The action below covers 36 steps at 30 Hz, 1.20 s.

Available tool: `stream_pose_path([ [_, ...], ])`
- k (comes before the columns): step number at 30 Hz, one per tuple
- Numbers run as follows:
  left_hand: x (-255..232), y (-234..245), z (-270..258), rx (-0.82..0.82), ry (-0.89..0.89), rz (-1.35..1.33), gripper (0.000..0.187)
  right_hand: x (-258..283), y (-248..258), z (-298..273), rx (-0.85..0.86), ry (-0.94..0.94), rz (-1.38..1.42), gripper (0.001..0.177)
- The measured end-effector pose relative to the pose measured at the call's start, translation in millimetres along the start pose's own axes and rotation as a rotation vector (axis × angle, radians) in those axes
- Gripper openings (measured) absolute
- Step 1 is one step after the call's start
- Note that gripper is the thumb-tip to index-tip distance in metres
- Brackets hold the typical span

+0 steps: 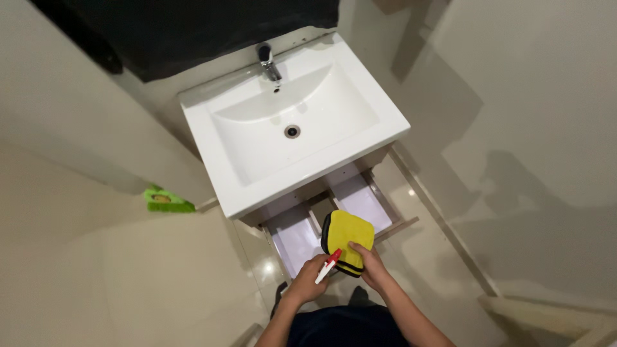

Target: The person wipes the interior of a bathroom vanity cabinet using a yellow cloth while holding a spray bottle. They repeatedly open and close the cabinet door and wipe the shelves and sides.

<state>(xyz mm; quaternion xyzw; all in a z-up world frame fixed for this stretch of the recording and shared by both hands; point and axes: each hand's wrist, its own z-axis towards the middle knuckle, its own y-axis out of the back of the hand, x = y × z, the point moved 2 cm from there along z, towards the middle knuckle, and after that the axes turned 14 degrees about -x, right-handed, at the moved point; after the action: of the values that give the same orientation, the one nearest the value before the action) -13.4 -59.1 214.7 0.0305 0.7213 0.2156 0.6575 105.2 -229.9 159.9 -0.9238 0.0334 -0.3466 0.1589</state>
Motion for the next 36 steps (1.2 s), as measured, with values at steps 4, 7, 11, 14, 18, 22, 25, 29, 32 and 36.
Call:
stream_pose_path([
  [4, -5.8, -35.8, -7.7, -0.119, 0.005, 0.015, 0.049, 15.8, 26.0, 4.3, 0.057, -0.055, -0.088, 0.045],
  [7, -13.2, -59.0, -16.8, -0.184, 0.002, 0.044, 0.050, 21.3, 39.5, 5.8, 0.099, -0.094, -0.110, 0.045],
  [11, -16.2, -73.2, -19.5, -0.199, 0.061, 0.029, 0.054, 25.2, 52.0, 7.0, 0.107, -0.089, -0.087, 0.043],
  [14, -14.6, -79.5, -21.2, -0.136, 0.176, 0.119, 0.056, 23.1, 57.2, 5.7, 0.118, -0.091, -0.074, 0.043],
  [18, -16.6, -83.1, -22.3, -0.127, 0.110, 0.080, 0.057, 22.3, 60.2, 5.3, 0.101, -0.111, -0.084, 0.043],
  [22, -10.5, -75.4, -21.2, -0.076, 0.179, 0.079, 0.060, 15.6, 56.1, 4.5, 0.080, -0.128, -0.088, 0.042],
  [25, -7.2, -63.1, -18.7, -0.099, 0.073, 0.075, 0.057, 7.0, 49.2, 5.0, 0.067, -0.097, -0.074, 0.042],
  [29, 0.0, -39.0, -12.6, -0.060, 0.016, 0.043, 0.055, -8.2, 30.1, 8.3, 0.054, -0.071, -0.048, 0.041],
  [32, 5.4, -15.7, -11.9, -0.007, 0.051, 0.025, 0.053, -19.5, 10.8, 9.6, 0.031, -0.066, -0.028, 0.041],
  [36, 17.2, 16.7, -10.2, 0.049, 0.040, 0.048, 0.051, -38.4, -15.2, 9.6, 0.005, -0.106, 0.013, 0.041],
])
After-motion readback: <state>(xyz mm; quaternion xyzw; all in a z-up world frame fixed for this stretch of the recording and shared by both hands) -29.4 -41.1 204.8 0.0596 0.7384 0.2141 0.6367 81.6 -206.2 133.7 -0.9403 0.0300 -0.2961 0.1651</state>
